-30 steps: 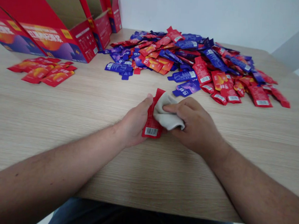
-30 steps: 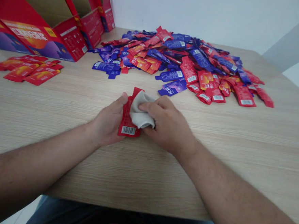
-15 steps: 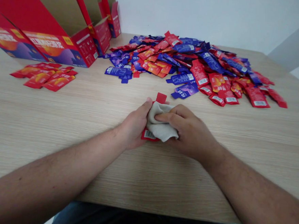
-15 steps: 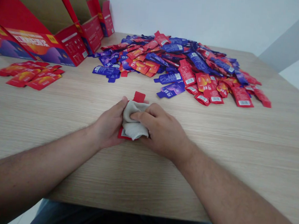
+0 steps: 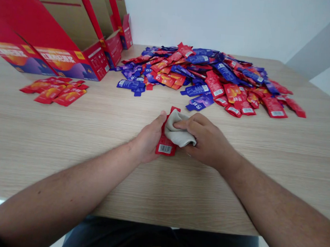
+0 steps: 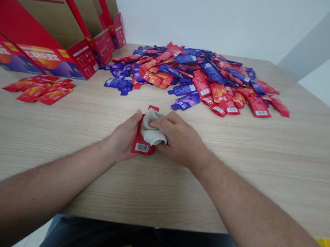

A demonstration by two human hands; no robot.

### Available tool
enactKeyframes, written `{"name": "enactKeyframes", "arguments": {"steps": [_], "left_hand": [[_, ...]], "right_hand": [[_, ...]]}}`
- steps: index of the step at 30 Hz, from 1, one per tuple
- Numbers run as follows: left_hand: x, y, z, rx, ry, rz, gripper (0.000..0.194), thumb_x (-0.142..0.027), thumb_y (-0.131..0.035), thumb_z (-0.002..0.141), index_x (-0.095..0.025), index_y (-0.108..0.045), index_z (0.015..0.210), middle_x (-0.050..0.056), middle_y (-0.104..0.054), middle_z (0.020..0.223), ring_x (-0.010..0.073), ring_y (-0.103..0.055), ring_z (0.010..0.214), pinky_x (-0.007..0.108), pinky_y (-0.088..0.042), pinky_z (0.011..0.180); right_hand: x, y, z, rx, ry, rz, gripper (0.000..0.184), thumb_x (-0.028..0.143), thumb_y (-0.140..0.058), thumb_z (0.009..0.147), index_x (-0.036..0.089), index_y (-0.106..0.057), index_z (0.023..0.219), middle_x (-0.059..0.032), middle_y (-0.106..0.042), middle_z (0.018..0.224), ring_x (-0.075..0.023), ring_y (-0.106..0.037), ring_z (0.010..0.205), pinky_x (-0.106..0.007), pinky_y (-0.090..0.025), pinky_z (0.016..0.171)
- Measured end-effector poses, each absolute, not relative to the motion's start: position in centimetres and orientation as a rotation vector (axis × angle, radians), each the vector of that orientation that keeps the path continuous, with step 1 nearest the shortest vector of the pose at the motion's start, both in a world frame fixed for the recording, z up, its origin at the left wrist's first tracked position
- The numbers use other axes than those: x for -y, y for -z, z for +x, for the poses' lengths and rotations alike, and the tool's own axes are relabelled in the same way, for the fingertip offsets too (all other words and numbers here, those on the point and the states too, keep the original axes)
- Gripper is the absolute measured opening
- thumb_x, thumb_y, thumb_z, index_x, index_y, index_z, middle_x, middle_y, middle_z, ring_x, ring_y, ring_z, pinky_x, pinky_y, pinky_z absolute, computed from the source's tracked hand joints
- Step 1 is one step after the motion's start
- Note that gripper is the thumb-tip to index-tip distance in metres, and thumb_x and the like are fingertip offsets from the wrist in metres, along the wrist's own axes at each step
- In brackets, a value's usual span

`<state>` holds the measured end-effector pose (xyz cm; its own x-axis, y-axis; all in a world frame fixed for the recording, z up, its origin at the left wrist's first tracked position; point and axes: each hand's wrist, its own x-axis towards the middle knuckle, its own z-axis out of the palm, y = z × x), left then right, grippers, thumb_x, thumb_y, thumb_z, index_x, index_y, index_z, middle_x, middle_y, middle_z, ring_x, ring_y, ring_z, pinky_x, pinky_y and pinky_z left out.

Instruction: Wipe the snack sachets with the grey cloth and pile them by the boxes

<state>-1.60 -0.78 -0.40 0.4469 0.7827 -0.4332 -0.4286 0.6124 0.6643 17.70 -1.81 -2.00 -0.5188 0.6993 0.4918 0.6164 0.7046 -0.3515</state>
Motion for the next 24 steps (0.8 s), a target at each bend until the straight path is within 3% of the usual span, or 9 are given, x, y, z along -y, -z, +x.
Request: {"name": "enactKeyframes", "arguments": {"steps": [5, 11, 15, 19, 24], "left_hand": [[0.57, 0.85, -1.57, -0.791, -0.799, 0.494, 0.06, -0.05, -0.028, 0.117, -0.012, -0.073, 0.127, 0.011, -0.081, 0.091, 0.0213, -0.074, 0.07, 0.032, -0.06, 0.067], [0.43, 1.26, -1.64, -0.797, -0.791, 0.501, 0.061, -0.052, -0.03, 0.117, -0.011, -0.075, 0.12, 0.01, -0.079, 0.085, 0.0203, -0.073, 0.068, 0.031, -0.058, 0.068], [0.51, 0.83, -1.46, -0.785, -0.808, 0.491, 0.06, -0.051, -0.027, 0.117, -0.014, -0.074, 0.119, 0.011, -0.081, 0.092, 0.0217, -0.076, 0.074, 0.032, -0.06, 0.069], [0.66, 0.58, -1.4, -0.807, -0.819, 0.477, 0.06, -0.049, -0.028, 0.118, -0.011, -0.075, 0.114, 0.012, -0.081, 0.092, 0.0199, -0.076, 0.078, 0.029, -0.061, 0.074], [0.64, 1.04, -1.79, -0.769, -0.781, 0.527, 0.061, -0.054, -0.028, 0.117, -0.014, -0.073, 0.123, 0.012, -0.08, 0.091, 0.0226, -0.074, 0.068, 0.035, -0.06, 0.066]], "right_hand": [[1.89, 1.85, 17.72, 2.31, -0.183, -1.004, 0.043, 0.021, -0.076, 0.087, 0.019, -0.074, 0.13, -0.0119, -0.071, 0.11, -0.0281, -0.069, 0.1, -0.04, -0.059, 0.084], [2.15, 2.06, 17.39, 2.347, -0.199, -0.988, 0.048, 0.02, -0.079, 0.085, 0.022, -0.074, 0.132, -0.0107, -0.069, 0.112, -0.0278, -0.069, 0.1, -0.04, -0.06, 0.084], [1.98, 2.1, 17.46, 2.261, -0.141, -1.042, 0.041, 0.019, -0.075, 0.087, 0.018, -0.075, 0.128, -0.0122, -0.071, 0.108, -0.0283, -0.07, 0.097, -0.041, -0.06, 0.083], [1.99, 2.08, 17.49, 2.302, -0.168, -1.008, 0.046, 0.02, -0.077, 0.086, 0.019, -0.075, 0.131, -0.0133, -0.07, 0.114, -0.0294, -0.071, 0.101, -0.042, -0.061, 0.084], [1.74, 2.04, 17.73, 2.25, -0.143, -1.07, 0.041, 0.02, -0.076, 0.087, 0.018, -0.075, 0.129, -0.0128, -0.072, 0.108, -0.0302, -0.07, 0.099, -0.043, -0.06, 0.085]]}}
